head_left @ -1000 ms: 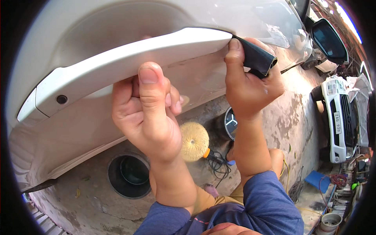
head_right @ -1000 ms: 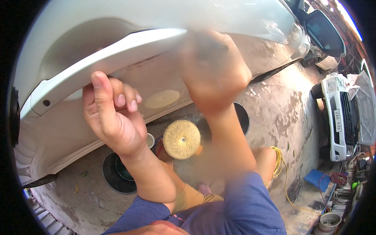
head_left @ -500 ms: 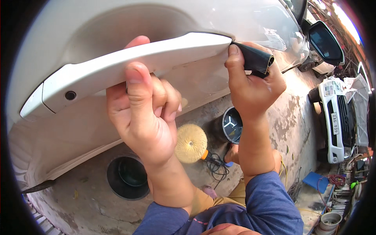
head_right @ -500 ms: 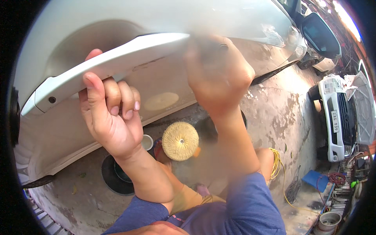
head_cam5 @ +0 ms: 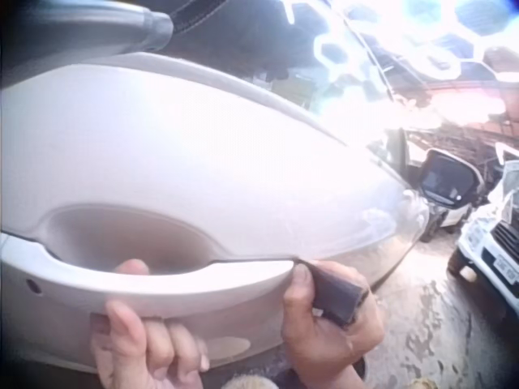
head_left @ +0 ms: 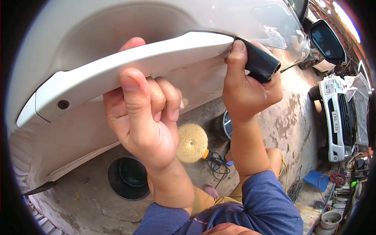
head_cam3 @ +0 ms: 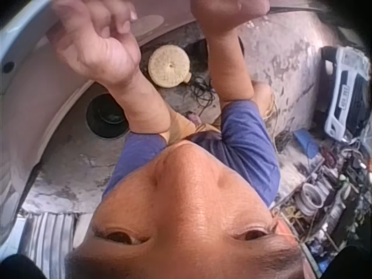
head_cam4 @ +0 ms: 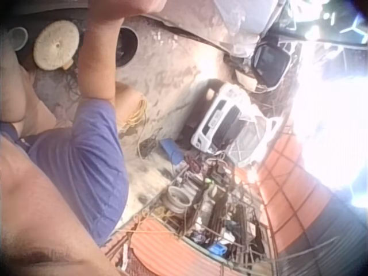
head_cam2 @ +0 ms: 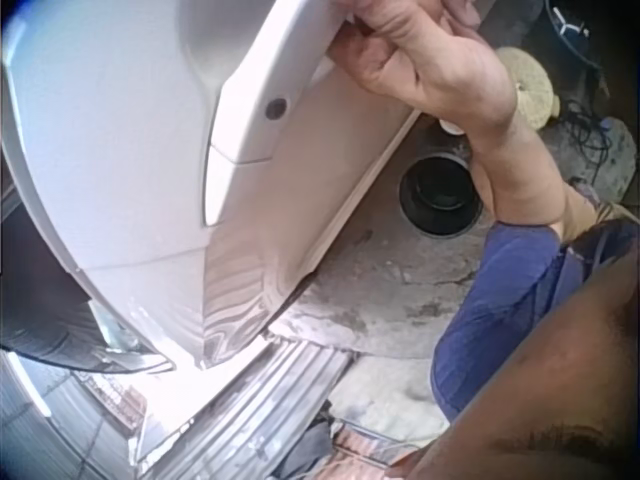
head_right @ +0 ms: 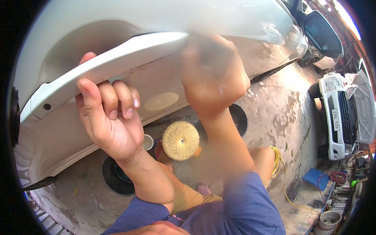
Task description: The person sands the surface of a car door near the handle with a small piece of sandpaper, dipping it into a bucket of water, and then wipes the area with a cloth.
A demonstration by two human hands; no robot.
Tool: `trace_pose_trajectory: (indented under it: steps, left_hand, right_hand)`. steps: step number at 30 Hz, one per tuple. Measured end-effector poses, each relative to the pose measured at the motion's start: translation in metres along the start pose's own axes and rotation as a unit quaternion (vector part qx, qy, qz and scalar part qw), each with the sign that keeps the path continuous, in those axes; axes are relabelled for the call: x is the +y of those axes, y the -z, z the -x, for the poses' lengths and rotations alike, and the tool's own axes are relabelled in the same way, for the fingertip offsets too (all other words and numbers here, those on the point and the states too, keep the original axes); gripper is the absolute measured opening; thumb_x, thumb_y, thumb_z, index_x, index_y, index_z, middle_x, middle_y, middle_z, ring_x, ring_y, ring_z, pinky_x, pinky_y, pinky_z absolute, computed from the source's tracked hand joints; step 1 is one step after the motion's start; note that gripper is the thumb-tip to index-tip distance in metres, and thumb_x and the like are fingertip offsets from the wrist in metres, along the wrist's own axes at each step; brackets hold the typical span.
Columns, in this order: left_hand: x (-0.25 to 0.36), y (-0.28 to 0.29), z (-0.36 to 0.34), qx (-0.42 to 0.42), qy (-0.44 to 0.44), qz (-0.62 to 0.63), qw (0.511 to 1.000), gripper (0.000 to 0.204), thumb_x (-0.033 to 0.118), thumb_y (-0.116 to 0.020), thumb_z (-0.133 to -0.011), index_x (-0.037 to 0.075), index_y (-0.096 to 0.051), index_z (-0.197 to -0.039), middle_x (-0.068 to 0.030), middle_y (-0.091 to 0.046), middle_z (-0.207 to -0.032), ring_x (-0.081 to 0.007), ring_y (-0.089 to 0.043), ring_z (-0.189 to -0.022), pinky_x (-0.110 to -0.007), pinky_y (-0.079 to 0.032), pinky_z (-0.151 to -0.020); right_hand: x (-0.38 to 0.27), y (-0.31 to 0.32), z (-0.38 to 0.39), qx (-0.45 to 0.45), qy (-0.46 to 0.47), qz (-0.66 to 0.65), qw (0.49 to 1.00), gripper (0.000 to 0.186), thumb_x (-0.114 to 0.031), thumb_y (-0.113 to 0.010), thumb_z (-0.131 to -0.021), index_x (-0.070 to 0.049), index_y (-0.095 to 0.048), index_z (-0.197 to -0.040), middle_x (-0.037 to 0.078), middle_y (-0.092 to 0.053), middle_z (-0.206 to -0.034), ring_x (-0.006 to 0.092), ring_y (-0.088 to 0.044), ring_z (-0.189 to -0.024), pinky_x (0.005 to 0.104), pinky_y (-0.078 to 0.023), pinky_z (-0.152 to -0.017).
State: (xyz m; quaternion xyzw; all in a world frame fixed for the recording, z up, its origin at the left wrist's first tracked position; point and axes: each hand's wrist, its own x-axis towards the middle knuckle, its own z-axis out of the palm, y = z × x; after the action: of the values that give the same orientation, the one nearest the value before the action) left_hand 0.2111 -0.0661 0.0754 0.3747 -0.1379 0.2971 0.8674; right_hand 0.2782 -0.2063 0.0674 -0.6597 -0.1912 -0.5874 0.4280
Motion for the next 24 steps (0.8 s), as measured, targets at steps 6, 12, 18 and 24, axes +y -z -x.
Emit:
trace_pose_trajectory:
  steps: [6,12,18,24]
  left_hand:
    - [-0.002,-0.001,-0.001,0.0,0.002,0.003,1.0,0.051,0.038,-0.048,-0.111,-0.003,-0.052,-0.142,0.0073,-0.029,-0.06,-0.0051,-0.03,-0.051,-0.025,-0.036,-0.052]
    - [-0.002,0.0,-0.002,-0.001,-0.001,0.003,1.0,0.051,0.037,-0.048,-0.111,-0.003,-0.052,-0.142,0.0073,-0.029,-0.06,-0.0052,-0.03,-0.05,-0.025,-0.036,-0.052]
    - [-0.004,0.0,-0.002,-0.007,-0.001,0.01,1.0,0.051,0.037,-0.048,-0.111,-0.004,-0.052,-0.142,0.007,-0.029,-0.059,-0.0057,-0.03,-0.05,-0.025,-0.036,-0.052]
    - [-0.006,0.005,-0.001,-0.004,-0.007,-0.002,1.0,0.051,0.037,-0.047,-0.111,-0.004,-0.053,-0.141,0.0068,-0.029,-0.059,-0.0063,-0.032,-0.049,-0.026,-0.036,-0.05]
  right_hand:
    - [-0.007,0.001,0.0,-0.013,-0.02,0.029,0.999,0.013,0.0,-0.077,-0.088,0.008,-0.071,-0.096,0.008,-0.073,-0.08,0.0111,-0.067,-0.069,0.0245,-0.054,-0.066]
    - [-0.003,0.002,0.0,-0.028,0.01,0.045,0.999,0.011,0.001,-0.076,-0.089,0.008,-0.072,-0.096,0.008,-0.073,-0.081,0.0113,-0.067,-0.068,0.0247,-0.055,-0.065]
    - [0.002,0.014,-0.014,-0.09,0.005,0.042,0.995,0.013,-0.002,-0.077,-0.09,0.008,-0.072,-0.097,0.008,-0.073,-0.078,0.012,-0.067,-0.064,0.0245,-0.055,-0.061]
    - [-0.008,0.031,-0.045,-0.216,-0.022,0.063,0.974,0.011,-0.006,-0.079,-0.09,0.004,-0.074,-0.092,0.005,-0.071,-0.074,0.008,-0.064,-0.061,0.0214,-0.05,-0.057]
